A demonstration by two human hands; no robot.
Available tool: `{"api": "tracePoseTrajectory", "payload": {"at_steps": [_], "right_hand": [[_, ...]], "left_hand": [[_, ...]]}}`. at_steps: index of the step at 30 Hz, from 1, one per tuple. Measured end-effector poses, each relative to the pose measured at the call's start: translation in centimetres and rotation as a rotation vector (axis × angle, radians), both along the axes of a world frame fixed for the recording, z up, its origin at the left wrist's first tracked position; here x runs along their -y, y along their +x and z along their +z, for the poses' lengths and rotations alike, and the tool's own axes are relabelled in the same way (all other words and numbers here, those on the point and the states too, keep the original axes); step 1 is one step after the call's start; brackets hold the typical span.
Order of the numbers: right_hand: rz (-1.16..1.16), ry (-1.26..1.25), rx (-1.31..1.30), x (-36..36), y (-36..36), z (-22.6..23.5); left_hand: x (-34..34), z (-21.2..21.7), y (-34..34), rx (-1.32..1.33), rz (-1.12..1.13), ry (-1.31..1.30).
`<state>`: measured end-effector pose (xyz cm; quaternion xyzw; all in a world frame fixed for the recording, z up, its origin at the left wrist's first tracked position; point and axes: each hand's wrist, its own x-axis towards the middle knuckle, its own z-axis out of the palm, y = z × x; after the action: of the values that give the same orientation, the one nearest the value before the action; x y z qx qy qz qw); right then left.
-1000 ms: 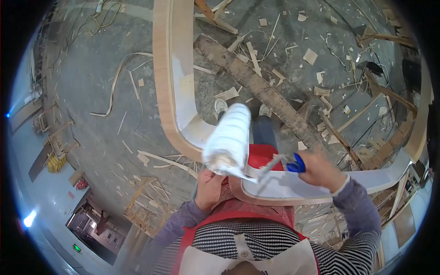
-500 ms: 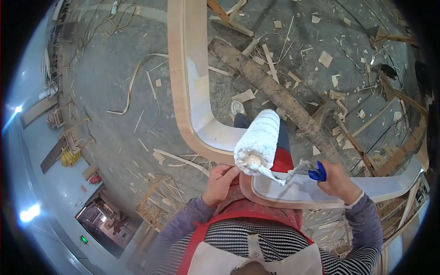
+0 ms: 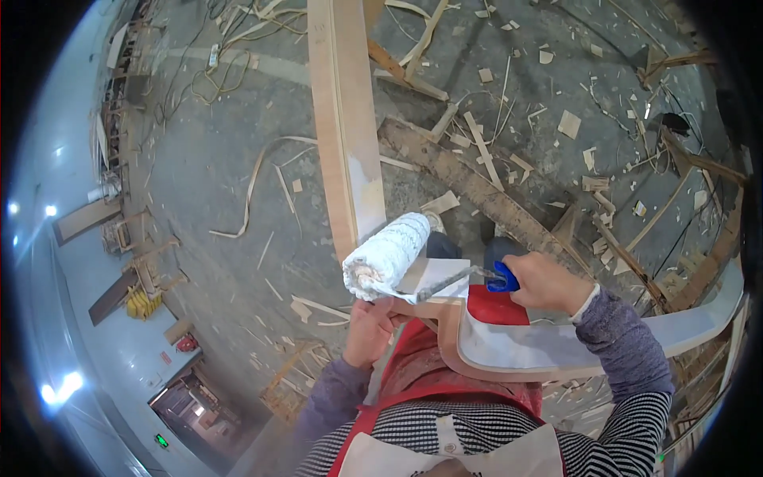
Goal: Applying a white liquid coating to a curved wooden frame using a paint roller and then sanding/scraping a wooden board.
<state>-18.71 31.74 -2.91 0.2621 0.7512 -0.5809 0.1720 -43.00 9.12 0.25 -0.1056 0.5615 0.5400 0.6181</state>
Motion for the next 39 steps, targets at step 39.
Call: {"api": "tracePoseTrajectory", "payload": {"at_steps": [39], "right_hand": [[-0.752,0.349,-0.199,-13.8,-15.2,3.3]], "left_hand": [[-1.0,7.2,0.8,-0.089,-0.104,-0.02]]}}
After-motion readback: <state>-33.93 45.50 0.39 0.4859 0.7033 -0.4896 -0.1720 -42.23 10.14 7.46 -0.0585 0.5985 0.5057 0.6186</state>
